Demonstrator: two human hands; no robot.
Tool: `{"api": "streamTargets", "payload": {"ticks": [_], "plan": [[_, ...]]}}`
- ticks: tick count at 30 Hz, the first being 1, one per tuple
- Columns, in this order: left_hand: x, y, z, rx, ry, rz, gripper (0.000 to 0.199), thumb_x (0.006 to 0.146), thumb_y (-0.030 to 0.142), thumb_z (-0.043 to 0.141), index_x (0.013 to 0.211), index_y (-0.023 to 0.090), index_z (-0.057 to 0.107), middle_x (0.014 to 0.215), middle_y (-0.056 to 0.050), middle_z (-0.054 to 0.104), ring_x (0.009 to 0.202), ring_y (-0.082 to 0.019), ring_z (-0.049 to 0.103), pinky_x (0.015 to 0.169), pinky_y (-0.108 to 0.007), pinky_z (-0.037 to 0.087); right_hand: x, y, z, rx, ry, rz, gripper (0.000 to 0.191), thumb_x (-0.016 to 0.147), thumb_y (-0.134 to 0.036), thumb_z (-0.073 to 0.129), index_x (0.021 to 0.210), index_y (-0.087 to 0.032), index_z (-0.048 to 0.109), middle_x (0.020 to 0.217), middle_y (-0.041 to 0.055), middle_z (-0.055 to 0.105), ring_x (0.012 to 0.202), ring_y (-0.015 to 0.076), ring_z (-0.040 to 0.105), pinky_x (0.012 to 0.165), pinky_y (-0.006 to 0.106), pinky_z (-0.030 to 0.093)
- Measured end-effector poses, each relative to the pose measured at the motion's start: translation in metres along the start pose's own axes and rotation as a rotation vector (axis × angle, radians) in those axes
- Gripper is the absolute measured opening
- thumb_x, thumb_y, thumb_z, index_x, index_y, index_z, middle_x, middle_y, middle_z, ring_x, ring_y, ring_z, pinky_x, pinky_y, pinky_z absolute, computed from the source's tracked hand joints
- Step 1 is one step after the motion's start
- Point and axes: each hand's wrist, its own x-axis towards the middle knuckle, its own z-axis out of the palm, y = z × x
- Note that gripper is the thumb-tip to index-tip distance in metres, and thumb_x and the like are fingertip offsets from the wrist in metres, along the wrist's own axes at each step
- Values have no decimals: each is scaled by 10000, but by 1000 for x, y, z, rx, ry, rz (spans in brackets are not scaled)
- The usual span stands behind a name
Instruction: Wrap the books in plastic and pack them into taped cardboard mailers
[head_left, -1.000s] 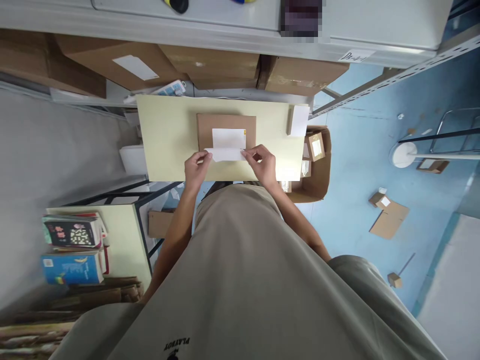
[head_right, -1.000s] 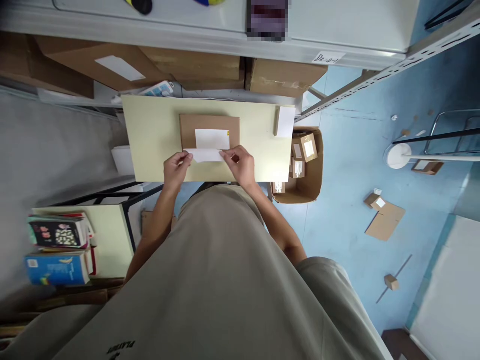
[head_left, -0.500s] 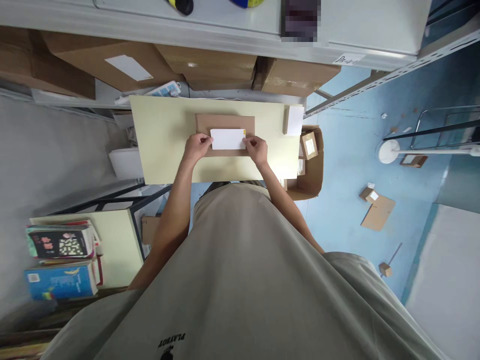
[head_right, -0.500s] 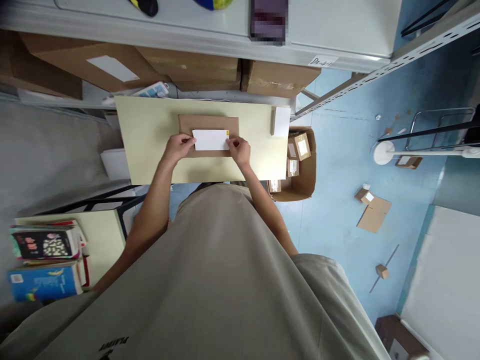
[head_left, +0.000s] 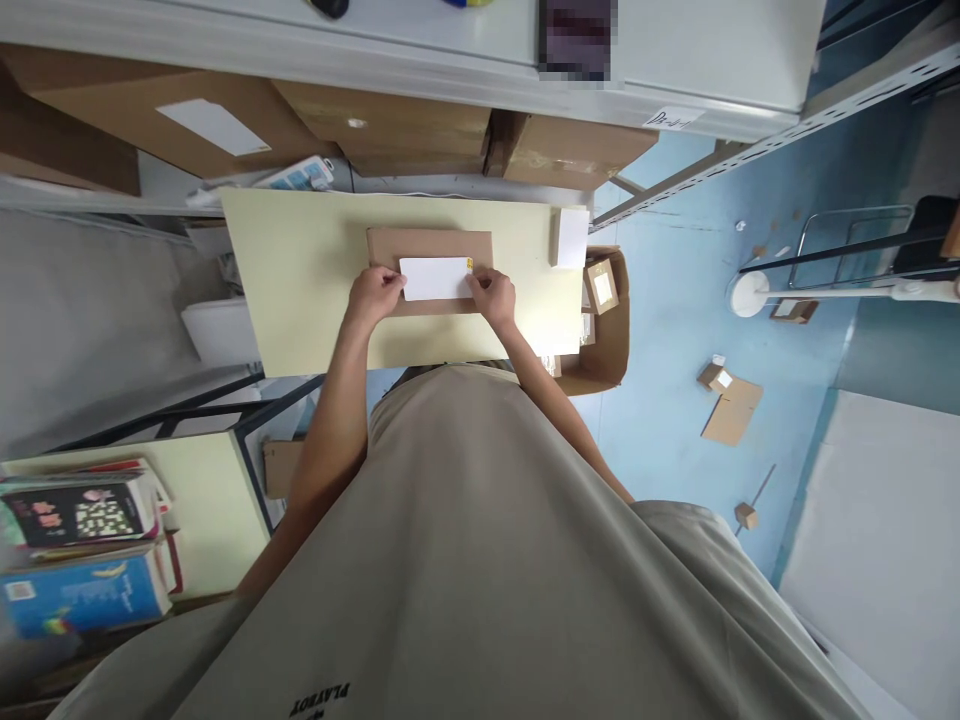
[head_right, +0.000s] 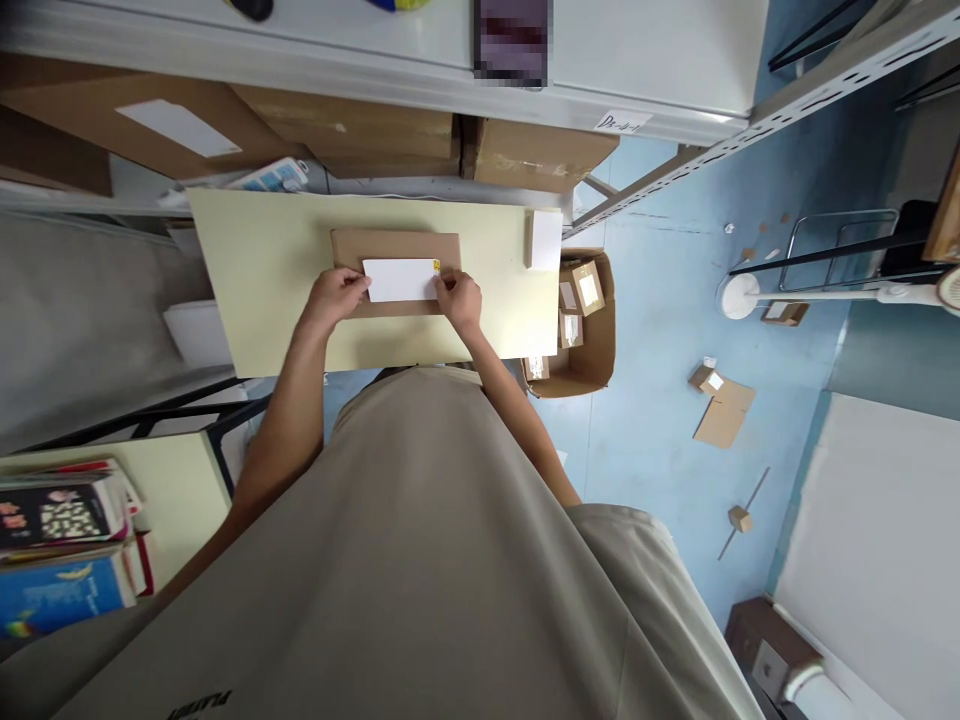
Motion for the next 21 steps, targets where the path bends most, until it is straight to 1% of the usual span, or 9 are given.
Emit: {"api": "streamTargets", "payload": {"ticks": [4,7,10,16,21], "plan": [[-1,8,-1,27,35,-44,293,896,345,638,1030,156,818,998,-103,804,958,-275,711,878,-347,540,1,-1,0,-11,7,-6,198,1022,-330,637,899,-206,729,1013,86,804,948,252,747,900,378,573],[-3,16,-1,69,56,-54,227,883,321,659,962,176,815,1009,-109,813,1002,-307,719,913,-377,536,2,-1,1,-13,9,-2,180,1012,-310,634,897,-208,728,1009,87,807,941,257,748,906,394,585],[-4,20,-1,91,61,-62,203,883,314,666,945,187,812,1003,-110,816,1032,-323,725,920,-387,540,3,0,2,-21,11,4,167,1003,-294,636,886,-210,720,1003,88,807,934,259,749,905,397,590],[-5,23,-2,89,58,-53,189,879,302,672,948,196,813,1013,-119,816,1056,-337,725,949,-420,545,5,-2,3,-41,10,24,151,995,-281,640,882,-210,711,998,86,810,943,268,752,909,399,596],[-5,23,-2,86,61,-55,178,876,300,679,936,190,805,1014,-121,814,1075,-344,723,965,-418,542,4,-4,3,-58,8,31,128,987,-252,642,883,-211,704,996,79,810,941,267,750,900,391,596]]}}
